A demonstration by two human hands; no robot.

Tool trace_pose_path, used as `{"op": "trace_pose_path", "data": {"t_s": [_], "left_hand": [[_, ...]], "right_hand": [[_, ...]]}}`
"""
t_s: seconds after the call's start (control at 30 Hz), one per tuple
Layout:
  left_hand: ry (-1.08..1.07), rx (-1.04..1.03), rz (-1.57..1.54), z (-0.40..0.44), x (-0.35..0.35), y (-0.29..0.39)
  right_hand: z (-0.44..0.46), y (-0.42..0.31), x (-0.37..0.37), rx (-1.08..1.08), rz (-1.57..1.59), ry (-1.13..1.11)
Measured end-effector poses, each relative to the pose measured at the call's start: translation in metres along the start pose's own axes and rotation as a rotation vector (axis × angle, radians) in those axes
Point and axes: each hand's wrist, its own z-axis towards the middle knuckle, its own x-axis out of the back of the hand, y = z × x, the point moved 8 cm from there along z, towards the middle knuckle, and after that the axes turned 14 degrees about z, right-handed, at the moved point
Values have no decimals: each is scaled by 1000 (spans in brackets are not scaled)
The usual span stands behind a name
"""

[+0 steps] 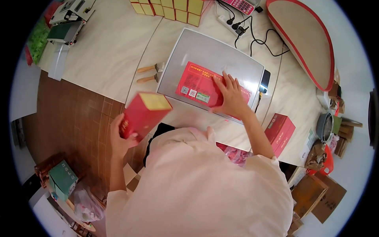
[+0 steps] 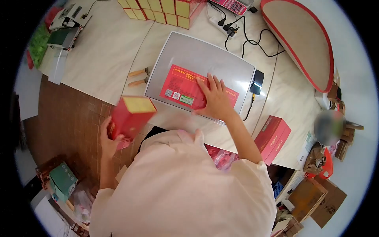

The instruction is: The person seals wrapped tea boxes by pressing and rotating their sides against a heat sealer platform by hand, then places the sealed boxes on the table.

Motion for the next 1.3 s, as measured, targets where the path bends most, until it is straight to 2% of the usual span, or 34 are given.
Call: {"op": "trace_pose_path", "data": {"t_s": [0.07,0.23,0.3,0.4,0.53,0.77,0.9,1.07,1.13,1.3], "left_hand": [[-211,-257,505,-5,-21,29],[-361,-344,506,-6,-70,47],[-413,-498,523,-7,-98,57],[-538,-564,576,-7,-140,60],[-561,-612,571,-4,-177,67],[-523,-814,539,-9,-219,85],[-477,-899,649,-20,-241,80],[-429,-840,648,-25,-239,82],[-435,-777,503,-30,-227,91],[-282,-661,365,-54,-202,84]], "right_hand": [[-7,-1,-5,21,-69,-11],[6,1,2,120,-75,71],[24,6,6,166,-54,94],[52,19,18,217,-68,147],[75,28,28,267,-73,141],[112,58,41,348,-126,270],[124,71,40,278,-170,265],[113,74,35,251,-198,319],[96,71,31,231,-216,333],[5,41,18,225,-170,268]]}}
